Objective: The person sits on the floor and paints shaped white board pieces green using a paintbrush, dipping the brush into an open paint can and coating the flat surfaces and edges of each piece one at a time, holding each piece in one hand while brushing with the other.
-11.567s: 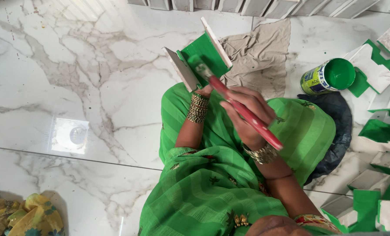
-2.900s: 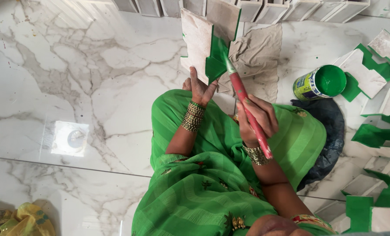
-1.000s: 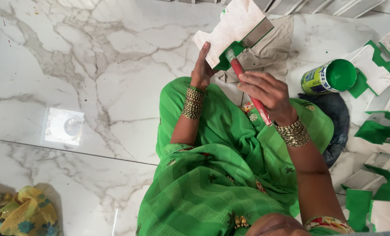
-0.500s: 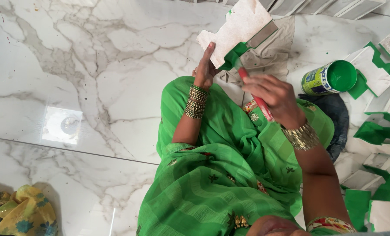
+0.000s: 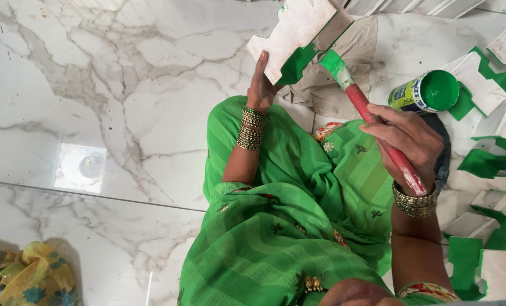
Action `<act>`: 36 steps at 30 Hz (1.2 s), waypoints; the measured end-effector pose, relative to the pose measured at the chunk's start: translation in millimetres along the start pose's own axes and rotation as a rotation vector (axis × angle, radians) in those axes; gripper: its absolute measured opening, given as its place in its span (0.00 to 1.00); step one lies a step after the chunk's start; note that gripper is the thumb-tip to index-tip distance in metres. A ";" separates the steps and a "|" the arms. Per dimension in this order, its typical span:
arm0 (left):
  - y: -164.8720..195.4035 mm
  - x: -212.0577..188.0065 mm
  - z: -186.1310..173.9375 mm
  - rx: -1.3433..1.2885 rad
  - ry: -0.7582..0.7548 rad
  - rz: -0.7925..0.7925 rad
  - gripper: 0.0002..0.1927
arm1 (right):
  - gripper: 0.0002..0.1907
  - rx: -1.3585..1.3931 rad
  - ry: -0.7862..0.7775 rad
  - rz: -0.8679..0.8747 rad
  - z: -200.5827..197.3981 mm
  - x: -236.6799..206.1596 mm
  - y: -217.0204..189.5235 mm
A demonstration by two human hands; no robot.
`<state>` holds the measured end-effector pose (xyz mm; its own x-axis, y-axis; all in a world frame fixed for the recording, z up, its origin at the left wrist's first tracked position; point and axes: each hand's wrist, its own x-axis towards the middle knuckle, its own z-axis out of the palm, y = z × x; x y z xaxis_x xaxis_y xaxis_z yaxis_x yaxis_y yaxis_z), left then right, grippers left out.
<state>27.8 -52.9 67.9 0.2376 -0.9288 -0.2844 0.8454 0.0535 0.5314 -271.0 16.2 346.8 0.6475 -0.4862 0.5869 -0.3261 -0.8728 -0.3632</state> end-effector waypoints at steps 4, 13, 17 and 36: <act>1.9 -3.0 0.2 -0.057 -0.037 0.012 0.43 | 0.13 0.033 0.050 0.062 12.2 -4.7 6.9; 2.3 -1.7 -1.6 -0.066 0.019 -0.050 0.43 | 0.16 0.014 0.185 -0.046 61.7 13.0 12.7; 1.2 -1.6 -3.5 -0.054 0.012 -0.047 0.44 | 0.18 -0.005 0.216 -0.036 79.0 20.2 18.8; 0.4 3.3 -7.3 -0.030 0.040 -0.074 0.48 | 0.17 0.045 0.248 0.000 125.3 46.1 36.2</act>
<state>32.4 -53.3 61.4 0.1930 -0.9151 -0.3542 0.8752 -0.0027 0.4838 -166.7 -32.3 270.0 0.4571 -0.4865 0.7446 -0.2914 -0.8729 -0.3914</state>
